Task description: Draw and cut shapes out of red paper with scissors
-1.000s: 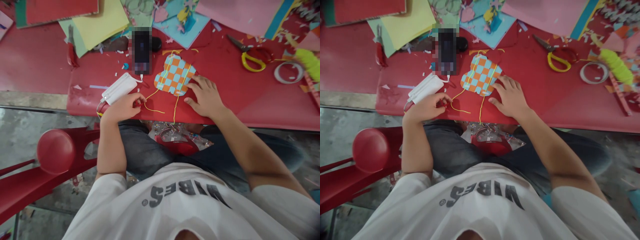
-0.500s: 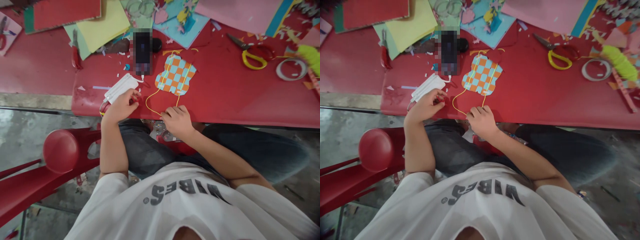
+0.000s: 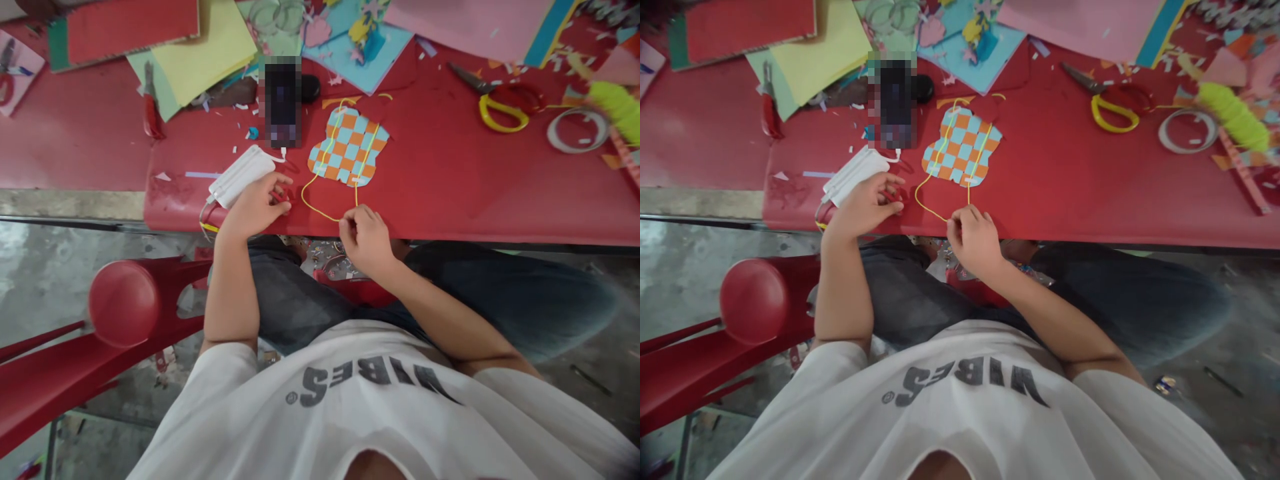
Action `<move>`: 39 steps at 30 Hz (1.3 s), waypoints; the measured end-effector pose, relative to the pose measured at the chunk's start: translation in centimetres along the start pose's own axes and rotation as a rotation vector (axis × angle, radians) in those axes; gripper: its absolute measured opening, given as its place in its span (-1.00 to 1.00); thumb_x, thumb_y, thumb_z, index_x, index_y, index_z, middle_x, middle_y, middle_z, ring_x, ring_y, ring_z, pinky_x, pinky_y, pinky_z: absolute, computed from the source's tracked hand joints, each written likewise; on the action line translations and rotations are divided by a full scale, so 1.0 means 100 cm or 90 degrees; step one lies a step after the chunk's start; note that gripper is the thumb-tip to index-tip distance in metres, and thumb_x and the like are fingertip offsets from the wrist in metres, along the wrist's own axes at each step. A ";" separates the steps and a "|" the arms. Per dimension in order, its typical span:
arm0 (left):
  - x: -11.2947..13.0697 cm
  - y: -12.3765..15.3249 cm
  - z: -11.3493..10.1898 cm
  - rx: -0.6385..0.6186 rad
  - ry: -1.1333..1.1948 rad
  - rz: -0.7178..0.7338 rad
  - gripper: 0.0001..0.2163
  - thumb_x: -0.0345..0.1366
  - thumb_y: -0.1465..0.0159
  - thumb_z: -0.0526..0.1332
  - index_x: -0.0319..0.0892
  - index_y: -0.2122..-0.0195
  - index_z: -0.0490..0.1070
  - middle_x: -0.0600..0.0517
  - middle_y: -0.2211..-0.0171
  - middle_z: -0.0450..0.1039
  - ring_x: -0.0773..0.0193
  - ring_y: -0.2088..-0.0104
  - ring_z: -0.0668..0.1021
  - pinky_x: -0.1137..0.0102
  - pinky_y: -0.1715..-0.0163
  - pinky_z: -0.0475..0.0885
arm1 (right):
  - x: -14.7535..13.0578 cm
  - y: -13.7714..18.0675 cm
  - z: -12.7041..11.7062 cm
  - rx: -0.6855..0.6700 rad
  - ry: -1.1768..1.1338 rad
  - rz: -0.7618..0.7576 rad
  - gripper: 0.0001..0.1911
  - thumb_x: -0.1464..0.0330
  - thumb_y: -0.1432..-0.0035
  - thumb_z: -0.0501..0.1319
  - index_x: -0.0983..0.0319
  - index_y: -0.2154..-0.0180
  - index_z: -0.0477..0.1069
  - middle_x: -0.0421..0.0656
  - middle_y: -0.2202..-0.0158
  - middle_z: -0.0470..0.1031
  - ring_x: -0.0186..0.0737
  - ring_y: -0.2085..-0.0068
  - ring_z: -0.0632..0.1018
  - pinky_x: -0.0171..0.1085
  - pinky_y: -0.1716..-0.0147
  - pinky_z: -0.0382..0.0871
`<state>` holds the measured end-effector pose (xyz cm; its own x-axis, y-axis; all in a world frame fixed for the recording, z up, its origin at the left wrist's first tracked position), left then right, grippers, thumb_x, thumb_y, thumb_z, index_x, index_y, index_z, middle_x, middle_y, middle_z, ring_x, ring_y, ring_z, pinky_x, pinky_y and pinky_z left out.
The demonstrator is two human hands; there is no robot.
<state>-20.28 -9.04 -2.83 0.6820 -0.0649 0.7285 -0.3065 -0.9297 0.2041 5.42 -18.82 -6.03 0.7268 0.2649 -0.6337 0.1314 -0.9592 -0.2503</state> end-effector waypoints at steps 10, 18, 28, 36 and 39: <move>0.013 -0.004 0.005 0.056 -0.120 0.059 -0.54 -0.25 -0.34 0.47 -0.05 -0.25 0.53 -0.07 -0.16 0.60 0.19 0.22 0.62 0.15 0.01 0.61 | -0.003 0.000 -0.007 0.164 -0.486 0.055 -0.73 0.06 -0.65 0.19 0.08 0.10 0.44 -0.19 0.25 0.58 -0.23 0.36 0.57 -0.14 0.33 0.44; -0.004 0.004 -0.002 0.074 -0.187 0.075 -0.72 -0.36 -0.38 0.34 -0.09 -0.09 0.68 -0.08 -0.03 0.60 0.15 0.18 0.60 0.17 0.03 0.57 | -0.036 -0.013 0.006 0.081 -0.546 -0.058 -0.76 0.15 -0.64 0.19 0.09 0.14 0.44 -0.12 0.07 0.63 -0.13 0.12 0.70 -0.05 0.08 0.59; 0.002 -0.001 0.008 0.045 -0.196 0.132 -0.79 -0.29 -0.39 0.36 -0.11 -0.02 0.69 -0.08 0.05 0.59 0.09 0.14 0.61 0.15 0.01 0.57 | 0.051 -0.084 -0.052 0.092 -0.085 -0.073 -0.73 0.13 -0.60 0.11 0.09 0.06 0.52 -0.01 -0.01 0.68 0.10 -0.11 0.66 0.13 -0.20 0.51; 0.009 -0.009 0.012 0.061 -0.217 0.149 -0.86 -0.29 -0.48 0.26 -0.12 0.10 0.63 -0.09 0.10 0.59 0.06 0.11 0.62 0.12 -0.01 0.57 | 0.162 -0.109 -0.103 0.017 0.308 0.157 -0.50 0.07 -0.51 0.21 0.16 -0.32 0.45 0.20 -0.40 0.45 0.46 -0.38 0.44 0.41 -0.33 0.33; 0.013 -0.014 0.016 0.076 -0.225 0.159 -0.85 -0.28 -0.50 0.25 -0.12 0.12 0.62 -0.10 0.08 0.59 0.02 0.07 0.63 0.09 -0.04 0.57 | 0.166 -0.104 -0.110 0.032 0.345 0.176 -0.58 0.10 -0.53 0.16 0.21 -0.19 0.52 0.23 -0.30 0.51 0.45 -0.34 0.46 0.40 -0.30 0.34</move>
<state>-17.92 -8.34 -3.20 0.7881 -0.3936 0.4734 -0.4258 -0.9038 -0.0425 23.48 -5.55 -5.92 0.9708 -0.0939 -0.2210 -0.1337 -0.9759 -0.1727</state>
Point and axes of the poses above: each hand's wrist, its own y-axis away from the middle knuckle, its own z-axis out of the palm, x = y × z, the point moved 5 cm from there along -y, towards the middle knuckle
